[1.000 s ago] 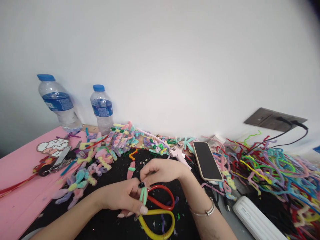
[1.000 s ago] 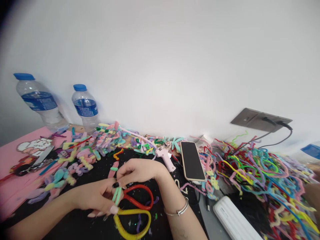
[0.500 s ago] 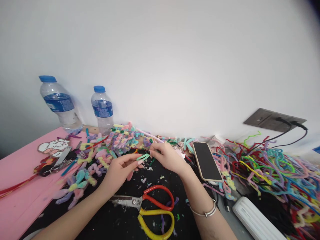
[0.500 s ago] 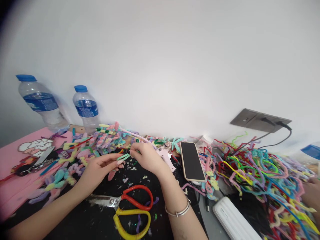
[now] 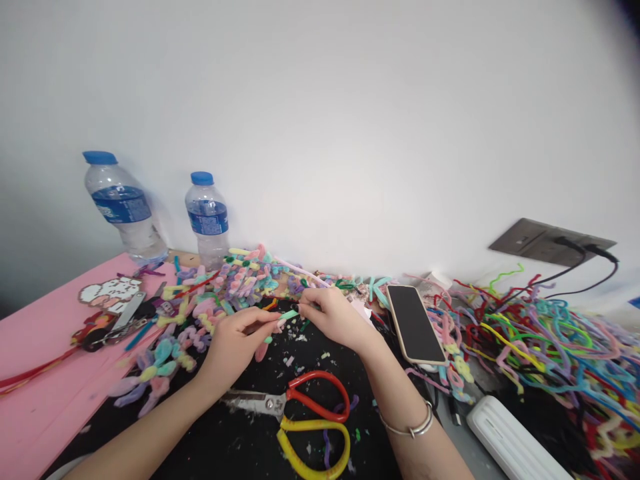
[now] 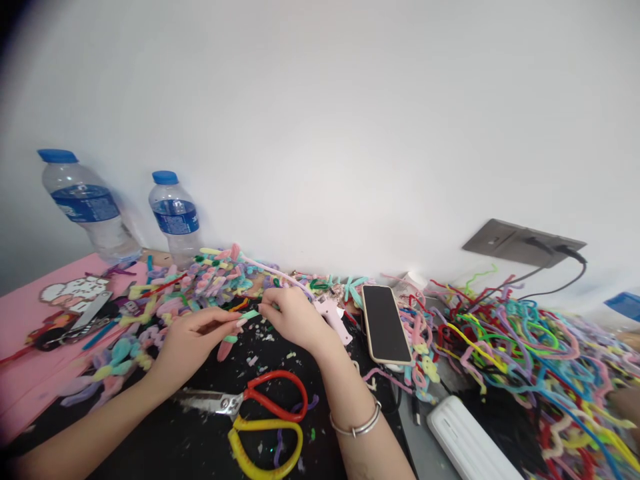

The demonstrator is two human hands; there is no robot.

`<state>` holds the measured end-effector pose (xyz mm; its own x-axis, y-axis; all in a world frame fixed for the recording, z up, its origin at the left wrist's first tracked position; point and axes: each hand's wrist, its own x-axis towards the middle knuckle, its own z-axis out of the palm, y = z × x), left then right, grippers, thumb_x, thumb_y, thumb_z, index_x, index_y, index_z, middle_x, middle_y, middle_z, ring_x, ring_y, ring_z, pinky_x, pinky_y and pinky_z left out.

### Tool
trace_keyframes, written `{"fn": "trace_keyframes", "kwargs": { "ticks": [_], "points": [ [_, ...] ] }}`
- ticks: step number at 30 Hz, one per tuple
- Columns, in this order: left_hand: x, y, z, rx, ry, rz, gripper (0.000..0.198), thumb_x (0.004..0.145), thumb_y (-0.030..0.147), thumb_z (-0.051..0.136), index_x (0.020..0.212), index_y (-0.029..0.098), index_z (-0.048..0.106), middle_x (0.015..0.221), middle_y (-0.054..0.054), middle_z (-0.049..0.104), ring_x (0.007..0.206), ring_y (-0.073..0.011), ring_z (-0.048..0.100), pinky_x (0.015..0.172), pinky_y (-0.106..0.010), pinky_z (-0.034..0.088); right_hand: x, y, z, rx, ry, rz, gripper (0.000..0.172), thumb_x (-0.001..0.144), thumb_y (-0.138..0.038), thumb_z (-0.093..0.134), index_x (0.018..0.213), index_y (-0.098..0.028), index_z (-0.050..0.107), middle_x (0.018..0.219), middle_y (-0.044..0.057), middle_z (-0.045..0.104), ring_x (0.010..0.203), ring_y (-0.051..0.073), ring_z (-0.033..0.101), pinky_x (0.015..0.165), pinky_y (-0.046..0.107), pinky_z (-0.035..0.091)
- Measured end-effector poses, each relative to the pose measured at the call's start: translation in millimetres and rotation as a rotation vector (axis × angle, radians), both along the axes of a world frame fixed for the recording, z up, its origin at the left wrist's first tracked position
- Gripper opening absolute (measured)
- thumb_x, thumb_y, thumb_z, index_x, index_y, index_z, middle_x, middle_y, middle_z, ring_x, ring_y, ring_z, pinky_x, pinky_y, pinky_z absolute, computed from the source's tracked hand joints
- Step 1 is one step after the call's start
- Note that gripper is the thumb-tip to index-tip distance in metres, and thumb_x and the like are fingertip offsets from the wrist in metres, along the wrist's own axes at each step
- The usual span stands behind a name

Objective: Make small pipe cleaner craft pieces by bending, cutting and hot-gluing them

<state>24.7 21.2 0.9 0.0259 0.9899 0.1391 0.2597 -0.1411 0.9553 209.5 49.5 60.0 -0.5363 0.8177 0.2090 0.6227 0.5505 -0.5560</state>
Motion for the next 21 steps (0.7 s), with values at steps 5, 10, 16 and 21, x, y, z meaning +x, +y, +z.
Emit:
{"fn": "trace_keyframes", "kwargs": {
  "ticks": [5,10,16,21],
  "points": [
    [-0.8,3.0,3.7,-0.052,-0.02,0.057,0.012,0.072,0.028,0.064,0.074,0.017,0.069,0.063,-0.002,0.071,0.061,-0.0204,0.065,0.064,-0.029,0.051,-5.9,-3.0,-2.9,0.09,-0.055,-0.049,0.024,0.085,-0.014,0.046,0.061,-0.018,0.045,0.055,-0.005,0.041,0.053,0.011,0.037,0.053,0.022,0.027],
    [-2.5,6.7,0.2,-0.077,-0.067,0.031,0.014,0.072,0.031,0.065,0.074,0.018,0.068,0.062,-0.002,0.071,0.06,-0.0208,0.065,0.061,-0.029,0.051,-10.4,-6.0,-2.8,0.111,-0.086,-0.079,0.019,0.086,-0.016,0.047,0.067,-0.018,0.05,0.059,-0.003,0.049,0.056,0.012,0.043,0.056,0.022,0.03],
    [-1.7,4.6,-1.0,-0.104,-0.047,-0.001,0.014,0.073,0.03,0.064,0.075,0.017,0.067,0.056,-0.001,0.069,0.056,-0.0218,0.065,0.055,-0.029,0.049,-11.8,-6.1,-4.7,0.052,-0.112,-0.016,0.021,0.088,-0.017,0.046,0.067,-0.017,0.051,0.06,-0.003,0.051,0.057,0.011,0.046,0.054,0.021,0.029],
    [-1.5,4.6,0.7,-0.099,-0.051,0.023,0.015,0.073,0.032,0.064,0.074,0.017,0.067,0.058,-0.001,0.069,0.06,-0.0215,0.065,0.062,-0.029,0.05,-15.2,-5.5,-10.4,0.102,-0.189,-0.069,0.022,0.089,-0.023,0.047,0.068,-0.017,0.053,0.062,-0.001,0.054,0.058,0.011,0.047,0.053,0.022,0.028]
  ]
}}
